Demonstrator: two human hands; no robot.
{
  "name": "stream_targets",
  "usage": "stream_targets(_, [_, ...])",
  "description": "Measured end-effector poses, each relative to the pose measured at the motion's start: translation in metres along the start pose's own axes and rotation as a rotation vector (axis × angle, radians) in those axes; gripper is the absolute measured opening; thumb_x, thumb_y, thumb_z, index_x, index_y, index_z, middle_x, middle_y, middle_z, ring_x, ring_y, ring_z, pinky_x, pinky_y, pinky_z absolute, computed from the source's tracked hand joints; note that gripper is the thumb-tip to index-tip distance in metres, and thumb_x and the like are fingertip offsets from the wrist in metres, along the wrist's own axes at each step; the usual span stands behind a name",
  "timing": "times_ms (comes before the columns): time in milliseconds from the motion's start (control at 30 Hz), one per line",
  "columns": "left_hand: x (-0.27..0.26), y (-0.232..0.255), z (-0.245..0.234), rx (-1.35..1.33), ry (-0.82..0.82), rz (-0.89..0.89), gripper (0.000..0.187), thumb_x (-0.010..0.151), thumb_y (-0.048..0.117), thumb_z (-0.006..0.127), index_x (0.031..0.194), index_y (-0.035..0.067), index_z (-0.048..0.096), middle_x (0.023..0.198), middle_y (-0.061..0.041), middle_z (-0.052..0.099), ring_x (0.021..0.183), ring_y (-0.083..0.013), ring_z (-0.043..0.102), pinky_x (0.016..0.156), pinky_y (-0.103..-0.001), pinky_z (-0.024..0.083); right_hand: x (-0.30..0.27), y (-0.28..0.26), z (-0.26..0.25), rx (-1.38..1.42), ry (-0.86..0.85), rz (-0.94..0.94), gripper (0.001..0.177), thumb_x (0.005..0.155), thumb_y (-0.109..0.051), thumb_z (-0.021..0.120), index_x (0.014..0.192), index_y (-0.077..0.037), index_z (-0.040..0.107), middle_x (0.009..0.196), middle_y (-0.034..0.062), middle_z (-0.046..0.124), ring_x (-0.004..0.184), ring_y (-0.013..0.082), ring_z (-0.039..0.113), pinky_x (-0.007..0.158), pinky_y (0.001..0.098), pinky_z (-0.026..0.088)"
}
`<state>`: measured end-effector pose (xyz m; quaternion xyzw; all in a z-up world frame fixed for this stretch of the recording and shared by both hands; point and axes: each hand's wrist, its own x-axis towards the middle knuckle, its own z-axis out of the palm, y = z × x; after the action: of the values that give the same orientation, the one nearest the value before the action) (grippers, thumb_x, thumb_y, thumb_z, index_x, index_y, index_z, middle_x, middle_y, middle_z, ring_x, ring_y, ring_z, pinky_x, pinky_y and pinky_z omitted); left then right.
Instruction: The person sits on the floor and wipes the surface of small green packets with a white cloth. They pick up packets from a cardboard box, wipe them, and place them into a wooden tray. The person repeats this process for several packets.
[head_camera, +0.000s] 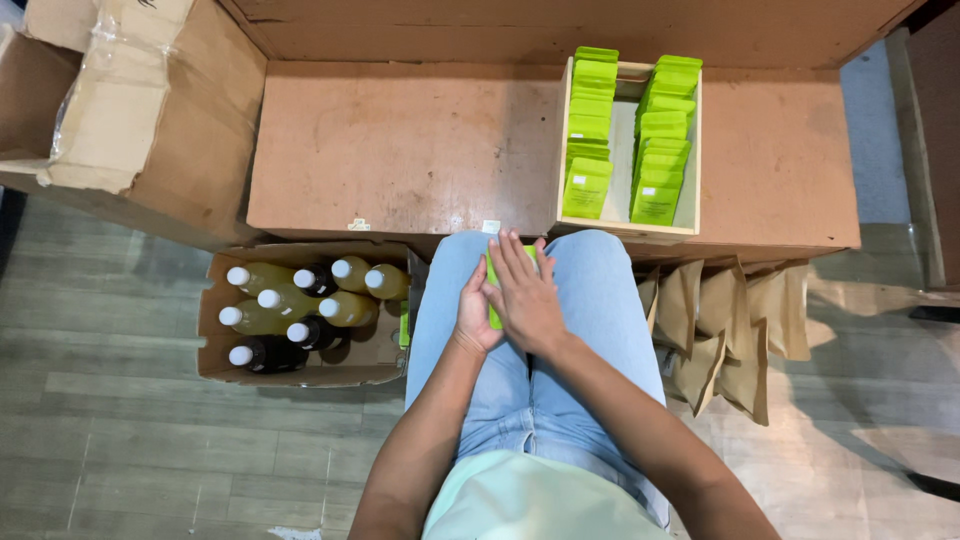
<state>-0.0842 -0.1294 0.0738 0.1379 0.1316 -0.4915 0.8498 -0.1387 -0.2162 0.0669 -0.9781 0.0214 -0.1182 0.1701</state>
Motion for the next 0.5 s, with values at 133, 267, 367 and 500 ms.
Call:
stream_targets(133, [-0.026, 0.002, 0.045, 0.019, 0.068, 0.019, 0.058, 0.108, 0.058, 0.054, 0.150, 0.021, 0.066, 0.142, -0.009, 0.073, 0.125, -0.0277, 0.072, 0.114, -0.048, 0.055, -0.003, -0.012, -0.002, -0.019, -0.007, 0.020, 0.070, 0.114, -0.047, 0.044, 0.171, -0.009, 0.031, 0.177, 0.0171, 0.030, 0.165, 0.0319, 0.024, 0.131, 0.0582, 0.015])
stream_targets(267, [-0.036, 0.006, 0.077, 0.036, 0.059, 0.030, 0.051, 0.109, 0.056, 0.054, 0.143, 0.022, 0.072, 0.134, -0.002, 0.077, 0.119, -0.0215, 0.074, 0.114, -0.043, 0.054, 0.005, -0.006, 0.000, -0.009, -0.073, 0.017, 0.068, 0.114, -0.048, 0.041, 0.172, -0.014, 0.029, 0.179, 0.0133, 0.027, 0.166, 0.0295, 0.023, 0.130, 0.0583, 0.016])
stream_targets(367, [-0.009, -0.002, 0.023, 0.016, 0.051, 0.020, 0.058, 0.108, 0.061, 0.053, 0.148, 0.022, 0.069, 0.142, -0.009, 0.072, 0.127, -0.0295, 0.070, 0.117, -0.050, 0.052, 0.027, 0.007, 0.005, -0.005, -0.138, 0.058, 0.066, 0.115, -0.048, 0.032, 0.172, -0.015, 0.030, 0.180, 0.0128, 0.026, 0.166, 0.0303, 0.023, 0.129, 0.0616, 0.017])
stream_targets(500, [0.029, -0.001, -0.066, 0.015, 0.040, 0.024, 0.060, 0.110, 0.060, 0.046, 0.150, 0.021, 0.067, 0.144, -0.013, 0.070, 0.129, -0.0328, 0.070, 0.118, -0.052, 0.052, 0.046, 0.006, -0.010, 0.026, -0.157, 0.147, 0.064, 0.118, -0.047, 0.028, 0.173, -0.014, 0.026, 0.180, 0.0138, 0.024, 0.166, 0.0306, 0.022, 0.130, 0.0623, 0.016])
